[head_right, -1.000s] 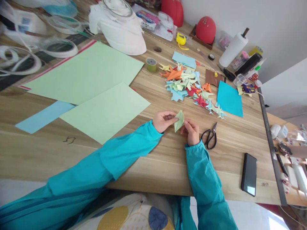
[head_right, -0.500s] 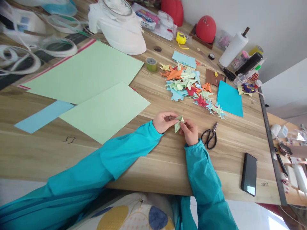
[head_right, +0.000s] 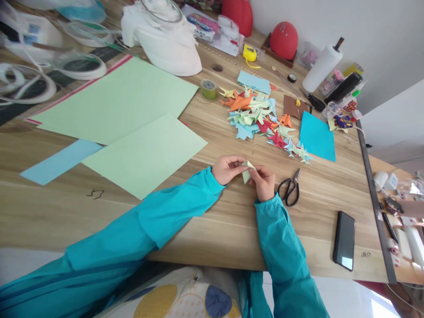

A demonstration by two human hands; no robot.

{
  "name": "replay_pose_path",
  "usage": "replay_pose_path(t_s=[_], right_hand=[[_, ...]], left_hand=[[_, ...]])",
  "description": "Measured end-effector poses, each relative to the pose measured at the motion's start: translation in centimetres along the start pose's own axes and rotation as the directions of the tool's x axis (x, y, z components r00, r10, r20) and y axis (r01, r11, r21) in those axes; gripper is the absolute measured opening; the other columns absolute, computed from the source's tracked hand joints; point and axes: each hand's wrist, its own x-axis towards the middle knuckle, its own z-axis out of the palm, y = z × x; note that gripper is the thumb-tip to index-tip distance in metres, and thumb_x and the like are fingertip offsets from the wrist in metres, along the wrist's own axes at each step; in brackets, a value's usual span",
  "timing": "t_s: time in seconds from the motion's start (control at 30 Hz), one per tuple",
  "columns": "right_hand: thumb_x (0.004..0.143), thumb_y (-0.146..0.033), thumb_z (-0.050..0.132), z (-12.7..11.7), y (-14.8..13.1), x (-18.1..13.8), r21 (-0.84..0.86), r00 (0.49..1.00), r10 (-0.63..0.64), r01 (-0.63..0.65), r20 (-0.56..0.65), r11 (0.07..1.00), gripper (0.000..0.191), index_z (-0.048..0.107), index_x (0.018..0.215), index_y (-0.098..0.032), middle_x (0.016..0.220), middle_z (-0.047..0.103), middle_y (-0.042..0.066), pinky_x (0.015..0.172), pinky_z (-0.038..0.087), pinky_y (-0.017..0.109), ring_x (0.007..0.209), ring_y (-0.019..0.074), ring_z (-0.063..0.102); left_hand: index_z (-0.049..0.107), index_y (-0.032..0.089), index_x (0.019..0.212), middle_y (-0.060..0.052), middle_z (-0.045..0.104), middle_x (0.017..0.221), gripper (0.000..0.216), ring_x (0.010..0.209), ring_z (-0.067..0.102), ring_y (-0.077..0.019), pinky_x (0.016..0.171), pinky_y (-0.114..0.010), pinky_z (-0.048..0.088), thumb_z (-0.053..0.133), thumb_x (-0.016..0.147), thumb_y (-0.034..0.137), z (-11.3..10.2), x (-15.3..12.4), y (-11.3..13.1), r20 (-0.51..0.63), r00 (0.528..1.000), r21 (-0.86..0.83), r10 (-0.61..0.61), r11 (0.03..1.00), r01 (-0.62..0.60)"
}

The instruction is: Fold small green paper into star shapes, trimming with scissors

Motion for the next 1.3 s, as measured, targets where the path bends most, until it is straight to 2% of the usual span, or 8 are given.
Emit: replay_pose_path(t_s=[0.27,0.5,0.63,0.77,0.93,1.07,1.2,1.3], right_hand=[[0.061,-0.030,0.071,-0.36,0.69,0.20,0.031,0.996,-0.031,0.033,-0.079,0.999,0.017,0.060,0.059,-0.017,0.046,0.052,-0.005,0.036,0.030,0.021,0.037,0.0074,0.041],[0.065,-0.031,0.067,-0.12,0.54,0.08,0.064,1.000,-0.018,0.018,-0.002,0.998,0.019,0.062,0.079,-0.019,0.068,0.062,-0.001,0.057,0.043,0.025,0.061,0.0130,0.055],[0.067,-0.031,0.066,-0.19,0.68,0.11,0.132,0.999,0.012,-0.019,0.053,0.991,0.021,0.059,0.084,-0.019,0.069,0.063,-0.001,0.054,0.043,0.025,0.057,0.0121,0.056],[0.065,-0.030,0.067,-0.19,0.53,0.14,0.153,1.000,0.016,-0.019,0.018,0.988,0.030,0.051,0.088,-0.021,0.070,0.063,-0.002,0.049,0.043,0.023,0.052,0.0108,0.054],[0.065,-0.031,0.068,-0.01,0.08,0.05,0.138,0.999,0.034,-0.036,0.017,0.990,0.045,0.047,0.104,-0.022,0.076,0.064,0.000,0.054,0.047,0.025,0.059,0.0124,0.058],[0.066,-0.034,0.067,-0.07,0.33,0.12,0.102,0.999,0.002,-0.006,0.032,0.995,0.029,0.058,0.088,-0.018,0.074,0.064,0.002,0.059,0.047,0.027,0.064,0.0139,0.058],[0.063,-0.033,0.070,-0.12,0.65,0.24,0.086,0.999,-0.017,0.021,-0.044,0.996,0.022,0.056,0.072,-0.018,0.061,0.059,-0.003,0.046,0.039,0.022,0.049,0.0096,0.050],[0.064,-0.031,0.070,0.05,0.44,0.16,0.117,0.997,-0.043,0.049,-0.058,0.992,0.022,0.055,0.075,-0.019,0.062,0.060,-0.003,0.050,0.041,0.022,0.051,0.0097,0.052]], left_hand=[[0.064,0.013,0.069,-0.002,0.057,0.067,0.017,0.061,0.052,-0.0109,0.054,-0.022,0.042,0.068,0.060,0.027,0.09,-0.21,0.07,0.027,0.994,0.063,0.102,0.993,-0.104],[0.062,0.013,0.059,-0.003,0.057,0.075,0.023,0.061,0.052,-0.0100,0.053,-0.022,0.042,0.072,0.057,0.034,-0.06,0.02,-0.36,0.001,0.990,0.042,0.140,0.989,-0.139],[0.065,0.013,0.059,-0.004,0.056,0.075,0.022,0.062,0.052,-0.0105,0.055,-0.024,0.044,0.073,0.055,0.033,-0.10,0.10,-0.47,-0.007,0.993,0.023,0.121,0.992,-0.121],[0.067,0.014,0.060,-0.004,0.056,0.076,0.019,0.066,0.054,-0.0116,0.059,-0.026,0.046,0.073,0.056,0.032,-0.08,-0.04,-0.08,-0.016,0.994,0.028,0.111,0.993,-0.111],[0.068,0.014,0.061,-0.004,0.056,0.076,0.023,0.068,0.055,-0.0123,0.061,-0.026,0.049,0.073,0.056,0.036,-0.03,-0.16,0.28,-0.031,0.992,-0.012,0.122,0.992,-0.122],[0.068,0.014,0.060,-0.004,0.057,0.075,0.024,0.067,0.056,-0.0124,0.059,-0.027,0.050,0.074,0.054,0.036,-0.02,-0.03,0.14,-0.018,0.992,-0.046,0.122,0.991,-0.123],[0.068,0.014,0.061,-0.005,0.058,0.076,0.019,0.066,0.055,-0.0121,0.057,-0.025,0.048,0.073,0.055,0.030,-0.05,0.06,0.02,-0.024,0.993,-0.025,0.112,0.993,-0.112],[0.067,0.013,0.062,-0.005,0.058,0.076,0.015,0.068,0.055,-0.0124,0.057,-0.024,0.046,0.071,0.057,0.027,-0.03,0.01,-0.02,-0.023,0.991,-0.007,0.132,0.991,-0.132]])
